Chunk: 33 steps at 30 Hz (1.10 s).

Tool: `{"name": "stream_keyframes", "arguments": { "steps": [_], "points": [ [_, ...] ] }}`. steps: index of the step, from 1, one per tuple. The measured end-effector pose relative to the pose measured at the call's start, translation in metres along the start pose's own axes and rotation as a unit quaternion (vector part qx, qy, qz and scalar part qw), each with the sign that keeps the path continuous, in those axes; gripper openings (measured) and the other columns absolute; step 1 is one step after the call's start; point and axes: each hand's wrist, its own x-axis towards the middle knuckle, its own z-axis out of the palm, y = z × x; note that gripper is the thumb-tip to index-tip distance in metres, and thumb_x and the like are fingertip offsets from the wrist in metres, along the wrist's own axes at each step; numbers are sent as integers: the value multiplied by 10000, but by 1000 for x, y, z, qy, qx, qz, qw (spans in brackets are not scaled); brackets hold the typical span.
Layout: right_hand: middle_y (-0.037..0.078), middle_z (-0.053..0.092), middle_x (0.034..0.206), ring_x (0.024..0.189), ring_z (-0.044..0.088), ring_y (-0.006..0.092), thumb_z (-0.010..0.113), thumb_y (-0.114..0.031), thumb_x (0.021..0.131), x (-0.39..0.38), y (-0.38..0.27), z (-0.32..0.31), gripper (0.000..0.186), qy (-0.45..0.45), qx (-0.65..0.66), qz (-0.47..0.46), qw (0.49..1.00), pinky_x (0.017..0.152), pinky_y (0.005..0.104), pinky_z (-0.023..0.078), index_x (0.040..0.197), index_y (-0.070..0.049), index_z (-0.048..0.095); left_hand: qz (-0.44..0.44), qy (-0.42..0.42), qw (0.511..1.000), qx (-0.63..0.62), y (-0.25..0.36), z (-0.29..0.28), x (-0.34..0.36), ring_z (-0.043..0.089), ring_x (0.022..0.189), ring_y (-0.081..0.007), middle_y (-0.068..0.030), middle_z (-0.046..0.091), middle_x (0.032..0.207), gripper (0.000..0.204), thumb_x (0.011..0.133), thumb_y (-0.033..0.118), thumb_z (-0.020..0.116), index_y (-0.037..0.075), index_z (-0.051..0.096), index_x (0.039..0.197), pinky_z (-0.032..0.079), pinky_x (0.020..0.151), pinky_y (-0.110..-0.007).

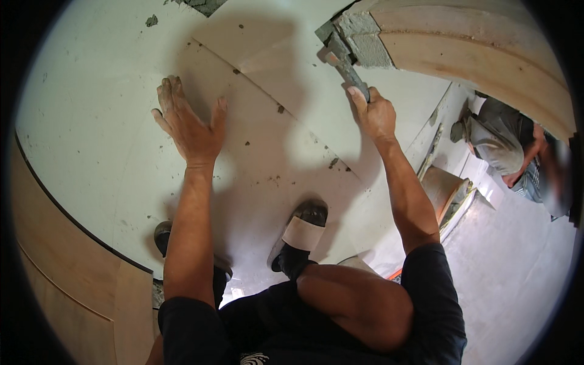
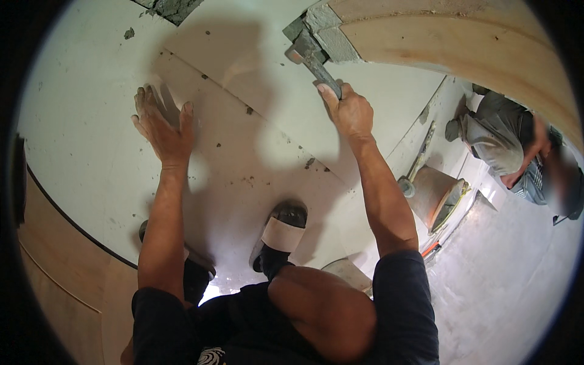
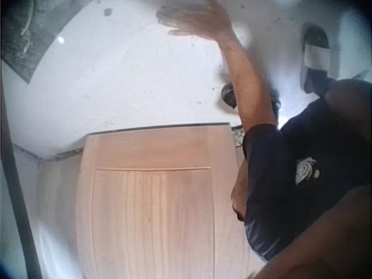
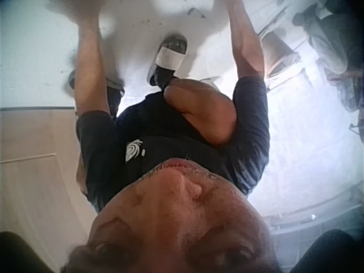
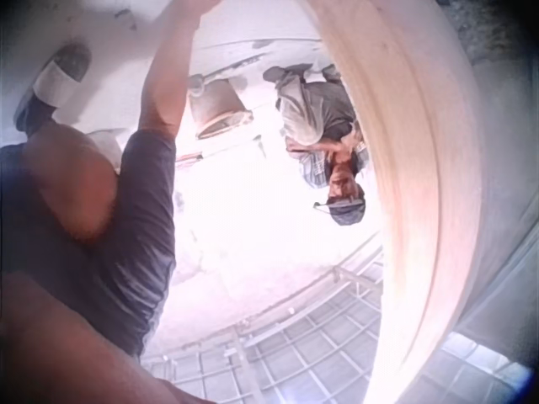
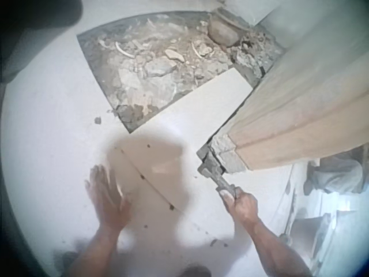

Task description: The person scoops cement from a bucket with a trowel and spreads it on the floor. They then place a large white floor tile onto the cement, press it down, and tap it with a rubber mallet to level it. The person repeats this process for additional tiles.

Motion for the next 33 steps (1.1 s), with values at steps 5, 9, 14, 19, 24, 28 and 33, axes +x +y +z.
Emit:
{"name": "stream_keyframes", "arguments": {
  "steps": [5,9,14,19,24,28,33],
  "points": [
    [205,648,707,689,650,385,481,-612,891,-12,-4,3,609,2,8,-48,999,626,447,514,1038,-41,632,9,1,1000,2,-1,1,-3,234,1395,-346,-165,324,1461,802,868,504,569,-16,284,1407,124,1073,-654],
    [198,649,701,681,649,382,476,-612,894,-9,-3,6,612,19,-10,1,1000,616,453,510,1043,-38,630,4,-7,1000,9,-2,1,-3,230,1396,-350,-171,326,1459,824,861,526,565,-25,287,1407,120,1077,-651],
    [203,651,713,687,643,389,461,-644,882,-11,-3,6,650,-9,15,-2,1000,618,457,507,1048,-37,626,-6,-17,1000,12,0,0,0,225,1399,-356,-185,331,1456,838,851,535,573,-34,298,1401,113,1077,-649],
    [202,649,706,692,642,393,444,-671,873,-5,-9,5,688,19,4,10,1000,632,465,506,1045,-30,627,-11,-18,1000,3,3,-2,0,225,1398,-368,-200,347,1448,829,854,525,577,-44,308,1393,99,1081,-643],
    [200,653,715,696,643,392,458,-669,867,-5,-8,5,688,-5,26,-11,1000,639,459,508,1044,-25,624,-12,-25,1000,9,1,-2,2,211,1406,-368,-217,333,1456,867,830,549,587,-61,324,1387,100,1096,-620],
    [204,652,720,704,645,388,463,-661,869,-4,-3,2,688,-11,20,10,1000,655,460,511,1022,-12,629,-4,-26,1000,16,0,-1,-1,204,1411,-364,-220,326,1461,893,820,567,587,-65,321,1391,97,1103,-612],
    [205,654,722,741,649,383,445,-679,867,-4,-1,-6,718,-24,42,-2,999,694,457,510,1024,-4,633,14,-4,1000,-4,1,-2,0,249,1383,-395,-226,359,1434,804,853,474,598,-58,313,1384,130,1059,-661]
  ]
}}
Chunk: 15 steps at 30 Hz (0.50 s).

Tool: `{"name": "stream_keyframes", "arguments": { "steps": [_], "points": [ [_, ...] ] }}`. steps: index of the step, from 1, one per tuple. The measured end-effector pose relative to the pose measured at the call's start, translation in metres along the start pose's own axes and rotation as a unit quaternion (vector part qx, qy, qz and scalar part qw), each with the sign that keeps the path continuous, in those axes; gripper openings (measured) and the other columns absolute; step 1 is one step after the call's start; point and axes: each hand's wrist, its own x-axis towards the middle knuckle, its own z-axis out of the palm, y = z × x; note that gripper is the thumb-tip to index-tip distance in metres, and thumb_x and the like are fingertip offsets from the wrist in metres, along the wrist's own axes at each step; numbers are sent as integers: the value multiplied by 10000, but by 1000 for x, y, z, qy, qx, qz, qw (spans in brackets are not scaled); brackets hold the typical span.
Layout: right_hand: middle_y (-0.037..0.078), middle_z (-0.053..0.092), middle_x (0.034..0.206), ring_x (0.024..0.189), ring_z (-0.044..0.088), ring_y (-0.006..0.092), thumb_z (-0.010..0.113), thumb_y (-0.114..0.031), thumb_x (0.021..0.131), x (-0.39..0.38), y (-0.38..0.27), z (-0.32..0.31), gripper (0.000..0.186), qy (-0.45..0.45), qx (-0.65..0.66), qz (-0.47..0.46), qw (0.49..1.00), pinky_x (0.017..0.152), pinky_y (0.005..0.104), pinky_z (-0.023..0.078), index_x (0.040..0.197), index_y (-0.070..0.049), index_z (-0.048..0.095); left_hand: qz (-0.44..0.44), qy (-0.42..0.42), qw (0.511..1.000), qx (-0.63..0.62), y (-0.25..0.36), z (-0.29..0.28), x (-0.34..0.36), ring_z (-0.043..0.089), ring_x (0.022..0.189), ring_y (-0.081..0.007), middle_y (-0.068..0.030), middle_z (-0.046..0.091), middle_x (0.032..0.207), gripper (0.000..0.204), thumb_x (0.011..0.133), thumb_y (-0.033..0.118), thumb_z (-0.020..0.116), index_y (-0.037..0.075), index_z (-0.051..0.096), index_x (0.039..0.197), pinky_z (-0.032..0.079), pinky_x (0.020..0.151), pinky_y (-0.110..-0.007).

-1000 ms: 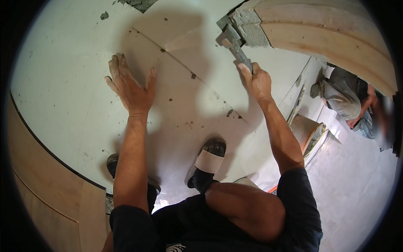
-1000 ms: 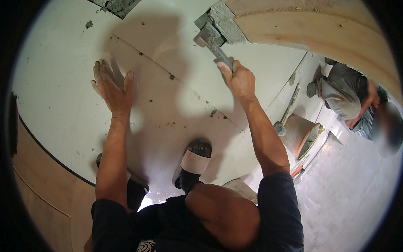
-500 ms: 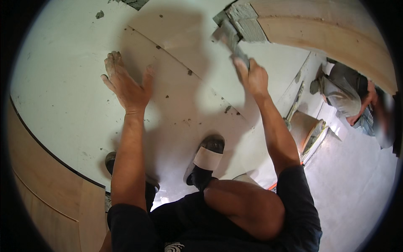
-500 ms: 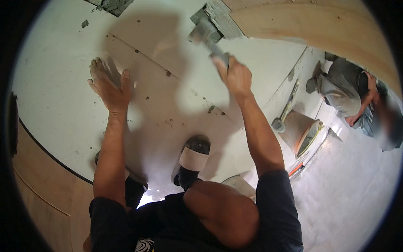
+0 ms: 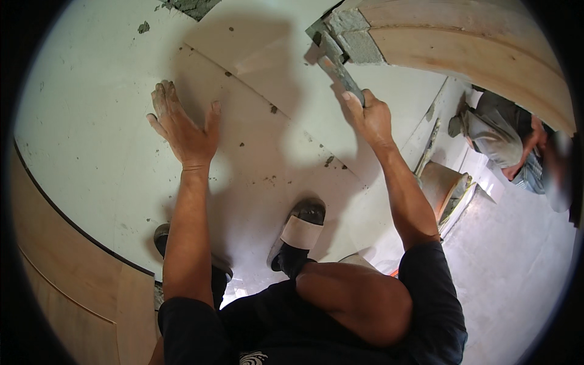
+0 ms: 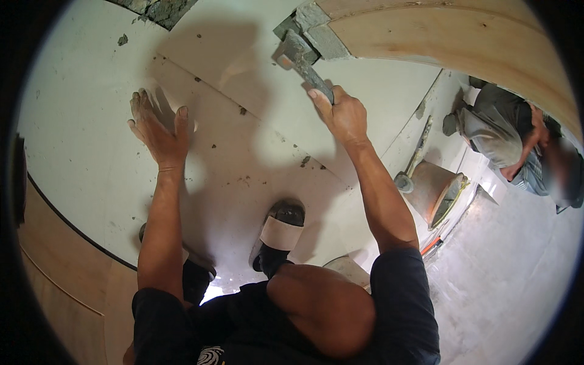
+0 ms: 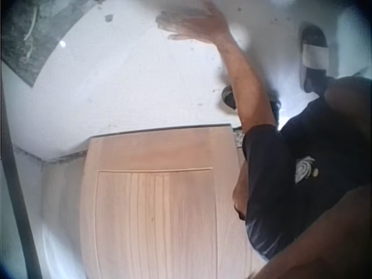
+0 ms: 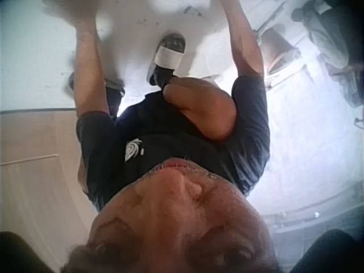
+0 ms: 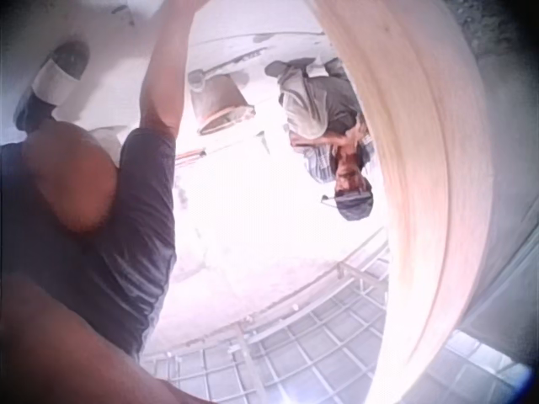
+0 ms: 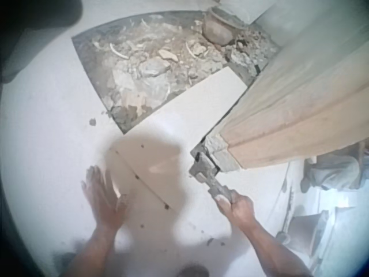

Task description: The person scoops cement from a bucket with a trowel and spreads it on the floor. They then place a large white floor tile onto the cement, press it down, and tap it with a rubber mallet to level it. The person repeats this process for additional tiles.

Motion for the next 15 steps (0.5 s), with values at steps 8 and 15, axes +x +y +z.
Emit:
{"name": "stream_keyframes", "arguments": {
  "steps": [8,15],
  "points": [
    [222,657,758,766,647,394,422,-685,873,8,3,0,752,-31,-1,26,999,713,441,510,1120,-5,626,-14,-17,1000,6,1,-1,3,201,1413,-358,-222,340,1449,895,820,551,597,-80,317,1390,76,1106,-608],
    [222,658,760,762,646,399,419,-681,877,4,3,2,746,-38,-17,38,998,703,441,512,1137,-11,619,-14,-22,1000,6,3,-3,0,226,1400,-374,-222,359,1436,826,829,449,628,-83,320,1380,98,1080,-635]
  ]
}}
